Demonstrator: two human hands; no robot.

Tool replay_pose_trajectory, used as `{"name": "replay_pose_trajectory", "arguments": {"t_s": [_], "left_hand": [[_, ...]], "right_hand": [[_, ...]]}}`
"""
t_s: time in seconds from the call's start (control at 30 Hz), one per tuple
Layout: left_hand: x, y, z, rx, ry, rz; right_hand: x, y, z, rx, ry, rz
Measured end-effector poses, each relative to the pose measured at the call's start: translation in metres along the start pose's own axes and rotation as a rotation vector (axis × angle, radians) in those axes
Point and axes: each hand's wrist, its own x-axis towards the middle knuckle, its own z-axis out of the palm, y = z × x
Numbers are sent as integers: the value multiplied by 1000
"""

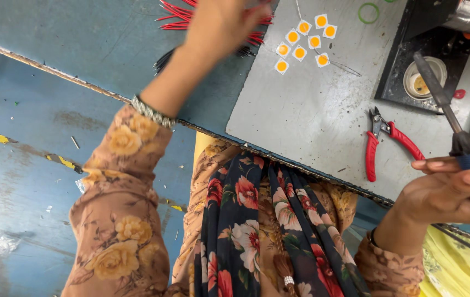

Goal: The person repeatedly picks red and black wires, strips their ends with pliers, and solders them to small square LED modules on a workbench. The person uses a soldering iron and wire cutters to attach wires to each LED one at a time.

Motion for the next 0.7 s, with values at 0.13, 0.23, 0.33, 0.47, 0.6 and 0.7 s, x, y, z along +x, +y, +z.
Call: {"name": "replay_pose_trajectory", "arguments": {"t_s": [0.13, 0.23, 0.33, 0.47, 0.6, 0.7], "left_hand": [[4, 69, -14, -149, -191, 53], [17, 84, -12, -150, -184, 52], [16, 93, -7, -101, -218, 60], [-6, 118, -10, -183, -309, 112], [-8, 116, -10, -290, -305, 64], [13, 89, 6, -197, -187, 60]], "right_hand": [[3, -7, 4, -15, -23, -6], [0, -12, 0, -28, -27, 0], [-6, -15, -11, -18, 4, 60], [-12, -9, -22, 15, 77, 108], [-8, -7, -19, 26, 98, 117], [-2, -9, -8, 27, 76, 80]]}}
